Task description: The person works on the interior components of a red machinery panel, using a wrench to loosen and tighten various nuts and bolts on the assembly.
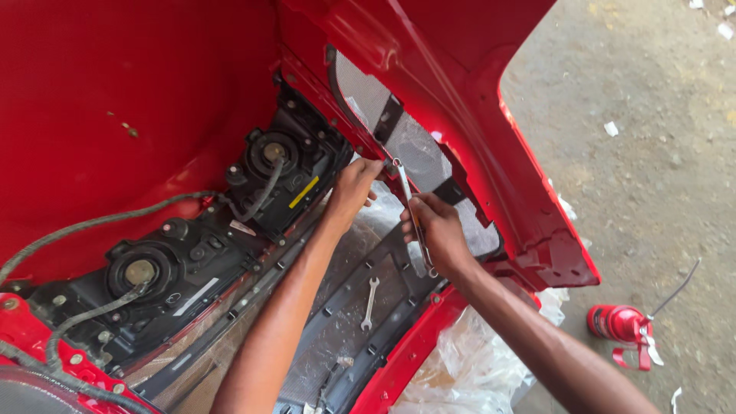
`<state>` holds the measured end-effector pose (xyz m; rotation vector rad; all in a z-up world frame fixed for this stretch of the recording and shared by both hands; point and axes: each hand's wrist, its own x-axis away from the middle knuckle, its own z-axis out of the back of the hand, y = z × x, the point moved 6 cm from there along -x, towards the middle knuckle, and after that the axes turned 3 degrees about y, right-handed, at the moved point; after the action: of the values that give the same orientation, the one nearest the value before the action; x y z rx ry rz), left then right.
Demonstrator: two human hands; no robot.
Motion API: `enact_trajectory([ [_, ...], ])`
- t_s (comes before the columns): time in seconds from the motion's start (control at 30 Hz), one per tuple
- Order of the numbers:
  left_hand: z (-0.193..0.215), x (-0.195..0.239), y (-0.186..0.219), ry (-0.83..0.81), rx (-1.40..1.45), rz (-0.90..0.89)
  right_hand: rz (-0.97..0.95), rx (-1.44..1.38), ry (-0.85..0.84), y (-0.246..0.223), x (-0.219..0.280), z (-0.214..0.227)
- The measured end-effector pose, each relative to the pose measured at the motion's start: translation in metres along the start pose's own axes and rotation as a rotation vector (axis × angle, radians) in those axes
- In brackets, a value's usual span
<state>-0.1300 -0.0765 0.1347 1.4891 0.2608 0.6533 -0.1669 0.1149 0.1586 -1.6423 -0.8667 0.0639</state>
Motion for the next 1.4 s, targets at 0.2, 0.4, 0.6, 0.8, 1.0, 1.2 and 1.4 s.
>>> enact_trajectory([
  [0.2,-0.010,-0.011,0.009,0.020,-0.071,0.066,-0.013,0.025,0.095,0.004,-0.008,-0.002],
  [0.4,-0.008,-0.021,0.012,0.090,-0.246,0.061,-0.111,0.024,0.027,0.014,-0.009,0.018],
  [0.6,-0.006,-0.030,0.010,0.148,-0.354,0.069,-0.119,0.063,-0.072,0.043,-0.002,0.053],
  [0.8,-0.005,-0.043,0.012,0.097,-0.553,0.052,-0.176,-0.175,-0.465,0.066,-0.005,-0.086],
  [1.0,0.000,-0.033,0.030,-0.054,-0.331,0.034,-0.171,-0.011,-0.361,0.051,0.012,-0.086],
  [1.2,-0.005,-0.031,0.021,0.111,-0.400,-0.020,0.037,-0.136,-0.026,0.051,0.023,0.039],
  [1.4,-0.010,-0.057,-0.003,-0.041,-0.293,-0.049,-0.181,-0.074,-0.377,0.064,0.010,-0.069],
])
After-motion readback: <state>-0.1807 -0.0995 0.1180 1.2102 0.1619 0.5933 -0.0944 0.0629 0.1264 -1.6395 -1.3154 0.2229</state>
